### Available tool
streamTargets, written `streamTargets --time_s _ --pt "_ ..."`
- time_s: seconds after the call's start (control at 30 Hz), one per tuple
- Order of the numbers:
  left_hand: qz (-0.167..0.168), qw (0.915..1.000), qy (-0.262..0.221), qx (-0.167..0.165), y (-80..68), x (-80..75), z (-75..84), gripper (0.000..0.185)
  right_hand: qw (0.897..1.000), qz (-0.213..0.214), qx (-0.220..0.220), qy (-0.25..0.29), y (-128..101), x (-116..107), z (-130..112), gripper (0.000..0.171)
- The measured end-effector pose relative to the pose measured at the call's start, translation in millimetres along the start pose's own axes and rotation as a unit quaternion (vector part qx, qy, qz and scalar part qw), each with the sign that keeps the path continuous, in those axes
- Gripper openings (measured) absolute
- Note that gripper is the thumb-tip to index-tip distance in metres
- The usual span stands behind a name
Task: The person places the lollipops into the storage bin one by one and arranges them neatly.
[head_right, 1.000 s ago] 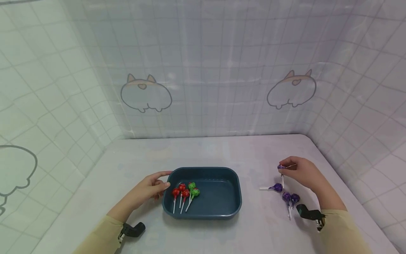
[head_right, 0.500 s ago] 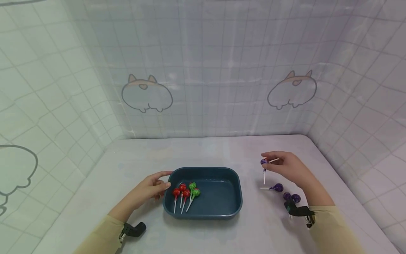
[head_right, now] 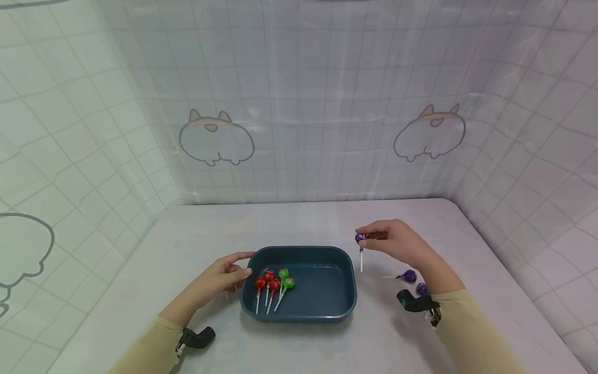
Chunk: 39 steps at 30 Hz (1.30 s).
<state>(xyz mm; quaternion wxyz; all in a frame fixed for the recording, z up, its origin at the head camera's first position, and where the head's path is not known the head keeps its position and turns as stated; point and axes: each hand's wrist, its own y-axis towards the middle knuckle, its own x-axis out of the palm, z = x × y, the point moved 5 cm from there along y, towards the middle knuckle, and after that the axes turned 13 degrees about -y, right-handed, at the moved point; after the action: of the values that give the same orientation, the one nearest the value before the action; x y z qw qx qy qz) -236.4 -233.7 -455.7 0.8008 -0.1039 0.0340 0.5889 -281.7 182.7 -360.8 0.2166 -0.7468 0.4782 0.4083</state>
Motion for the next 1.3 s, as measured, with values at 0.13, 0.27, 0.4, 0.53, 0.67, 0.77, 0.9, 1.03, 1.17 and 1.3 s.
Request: streamTargets --time_s 0.13,0.27,0.4,0.53,0.67,0.77,0.9,1.03,1.17,1.3 --pt "-0.003 1.0000 -0.008 0.000 0.4 0.1 -0.9 0.054 1.000 -0.011 -0.014 -0.008 8 8 -10 0.042" --pt "-0.008 0.9999 -0.012 0.001 0.4 1.1 -0.9 0.055 0.999 -0.030 -0.029 -0.002 15 19 -22 0.035" --pt "-0.010 0.9999 -0.011 0.001 -0.1 2.0 -1.4 0.055 0.997 -0.054 -0.055 0.002 22 32 -35 0.031" --pt "-0.011 0.9999 -0.010 0.004 -6.5 6.4 10.4 0.053 0.994 -0.069 -0.088 -0.018 30 41 -49 0.029" --pt "-0.010 0.9999 -0.011 0.004 -5.3 5.3 7.0 0.054 0.990 -0.084 -0.113 -0.027 39 50 -61 0.029" --pt "-0.007 0.9999 -0.008 0.000 -0.7 2.3 -2.0 0.055 0.986 -0.098 -0.131 -0.026 45 57 -68 0.031" --pt "-0.005 1.0000 -0.003 -0.001 0.5 1.9 -2.6 0.053 0.980 -0.115 -0.158 -0.036 51 67 -78 0.035" --pt "-0.006 0.9999 -0.009 -0.001 0.7 1.6 -2.6 0.054 0.974 -0.137 -0.169 -0.065 56 77 -85 0.033" --pt "-0.012 0.9997 -0.019 0.001 -0.1 1.4 -1.4 0.055 0.969 -0.154 -0.170 -0.098 61 84 -93 0.030" --pt "-0.015 0.9997 -0.021 0.004 -2.0 -0.3 -0.4 0.055 0.963 -0.164 -0.181 -0.116 65 91 -102 0.029"
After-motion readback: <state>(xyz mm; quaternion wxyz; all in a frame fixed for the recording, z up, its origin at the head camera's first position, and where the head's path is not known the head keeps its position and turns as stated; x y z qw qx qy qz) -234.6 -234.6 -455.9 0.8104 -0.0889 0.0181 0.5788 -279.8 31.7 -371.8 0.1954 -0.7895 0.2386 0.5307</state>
